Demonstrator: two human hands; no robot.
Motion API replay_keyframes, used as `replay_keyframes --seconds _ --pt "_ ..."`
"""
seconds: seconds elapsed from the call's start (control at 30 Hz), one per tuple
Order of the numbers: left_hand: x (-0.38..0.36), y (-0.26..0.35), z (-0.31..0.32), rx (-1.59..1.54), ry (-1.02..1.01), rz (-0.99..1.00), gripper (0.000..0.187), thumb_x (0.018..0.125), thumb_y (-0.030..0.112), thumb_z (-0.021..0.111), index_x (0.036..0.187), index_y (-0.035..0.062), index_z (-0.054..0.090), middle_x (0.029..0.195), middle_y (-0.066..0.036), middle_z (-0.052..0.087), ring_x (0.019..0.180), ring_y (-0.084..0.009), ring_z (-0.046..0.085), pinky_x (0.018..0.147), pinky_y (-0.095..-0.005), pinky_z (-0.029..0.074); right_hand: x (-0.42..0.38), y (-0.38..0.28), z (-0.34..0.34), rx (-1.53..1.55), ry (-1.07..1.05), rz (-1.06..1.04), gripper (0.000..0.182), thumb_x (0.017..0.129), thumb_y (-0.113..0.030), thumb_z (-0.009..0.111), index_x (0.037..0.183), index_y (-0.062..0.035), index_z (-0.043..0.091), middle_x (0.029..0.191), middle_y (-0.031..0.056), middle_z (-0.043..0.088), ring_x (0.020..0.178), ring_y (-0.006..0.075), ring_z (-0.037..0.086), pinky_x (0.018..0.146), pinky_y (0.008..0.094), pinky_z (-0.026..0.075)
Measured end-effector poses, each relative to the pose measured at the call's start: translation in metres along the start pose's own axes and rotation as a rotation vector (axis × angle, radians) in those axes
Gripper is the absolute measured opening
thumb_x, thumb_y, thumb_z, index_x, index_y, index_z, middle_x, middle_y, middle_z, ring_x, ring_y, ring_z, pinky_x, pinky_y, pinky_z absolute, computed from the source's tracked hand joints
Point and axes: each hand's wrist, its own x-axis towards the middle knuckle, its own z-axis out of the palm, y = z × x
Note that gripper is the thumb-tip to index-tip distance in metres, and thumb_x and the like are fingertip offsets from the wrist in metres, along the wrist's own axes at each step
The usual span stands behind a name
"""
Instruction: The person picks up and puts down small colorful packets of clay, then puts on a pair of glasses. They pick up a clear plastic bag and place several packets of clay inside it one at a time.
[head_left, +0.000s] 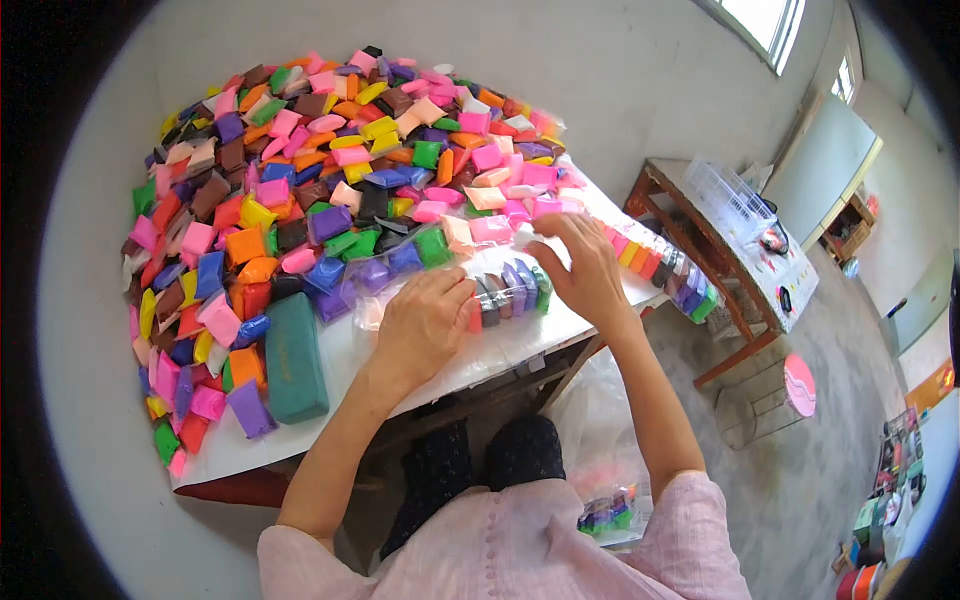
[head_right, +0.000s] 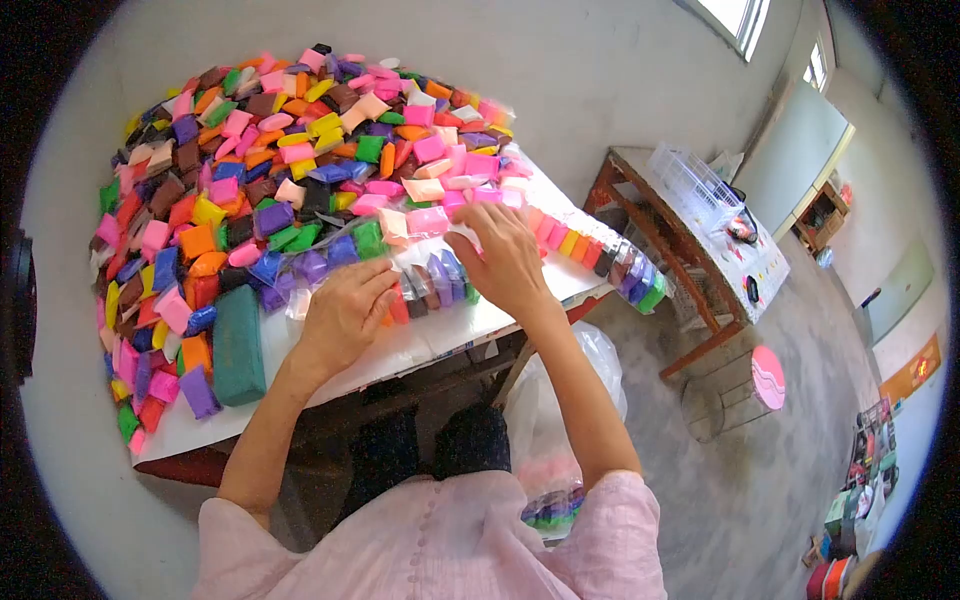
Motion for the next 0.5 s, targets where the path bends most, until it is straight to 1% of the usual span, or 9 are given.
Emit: replay_keyframes --seconds 0.03,0.07,0.17,0.27,0.37,0.4,0.5 --pt "0.000 0.000 0.001 -0.004 0.009 0.002 0.025 0.091 0.018 0.058 0.109 0.0010 0.066 0.118 -0.016 0.064 0.108 -0.0341 0.060 0.094 -0.0416 0.047 0.014 -0.003 0.001 -0.017 -0.001 -0.025 0.023 0.083 -0.012 0.067 0.104 -0.0055 0.060 0.102 0.0116 0.064 0.101 0.0307 0.059 0.085 0.0424 0.046" --pt "0.000 0.000 0.002 -0.007 0.016 0.005 0.025 0.091 0.018 0.058 0.108 0.0009 0.066 0.117 -0.016 0.064 0.108 -0.0342 0.060 0.094 -0.0416 0.047 0.027 -0.005 0.006 -0.045 -0.054 -0.078 0.040 0.077 -0.008 0.068 0.116 -0.0075 0.058 0.104 0.0125 0.064 0.106 0.0312 0.057 0.088 0.0436 0.045" --pt "0.000 0.002 0.001 -0.007 0.037 0.009 0.023 0.090 0.016 0.059 0.105 0.0007 0.067 0.114 -0.016 0.065 0.107 -0.0342 0.060 0.093 -0.0417 0.047 0.055 0.005 0.040 -0.024 -0.281 -0.089 0.058 0.071 -0.004 0.067 0.128 -0.0095 0.055 0.110 0.0134 0.064 0.114 0.0313 0.055 0.094 0.0439 0.043" --pt "-0.001 0.003 0.002 0.002 0.057 0.013 0.023 0.089 0.016 0.060 0.105 0.0007 0.067 0.113 -0.015 0.065 0.106 -0.0338 0.060 0.093 -0.0415 0.047 0.077 0.005 0.062 0.001 -0.452 0.000 0.058 0.071 -0.002 0.068 0.127 -0.0097 0.058 0.114 0.0126 0.066 0.107 0.0288 0.062 0.090 0.0417 0.048" --pt "-0.001 0.002 0.006 -0.003 0.077 0.014 0.022 0.088 0.015 0.060 0.104 0.0008 0.067 0.112 -0.014 0.065 0.106 -0.0331 0.059 0.093 -0.0417 0.047 0.094 0.028 0.079 0.186 -0.805 0.180 0.053 0.071 -0.004 0.068 0.123 -0.0075 0.061 0.103 0.0133 0.070 0.097 0.0251 0.066 0.083 0.0389 0.051" --pt "-0.002 0.001 0.007 -0.006 0.082 0.013 0.022 0.088 0.015 0.060 0.103 0.0009 0.067 0.111 -0.014 0.066 0.106 -0.0329 0.059 0.093 -0.0418 0.047 0.099 0.028 0.078 0.079 -0.807 0.077 0.038 0.072 -0.005 0.069 0.110 -0.0048 0.069 0.093 0.0142 0.071 0.088 0.0215 0.067 0.077 0.0358 0.052" --pt "-0.001 0.000 0.008 0.054 0.115 0.043 0.020 0.087 0.015 0.062 0.101 0.0022 0.067 0.108 -0.011 0.066 0.103 -0.0308 0.058 0.090 -0.0416 0.046 0.106 0.029 0.070 0.190 -0.827 0.158 0.025 0.073 -0.007 0.071 0.098 -0.0044 0.073 0.089 0.0133 0.071 0.085 0.0217 0.066 0.075 0.0358 0.051"
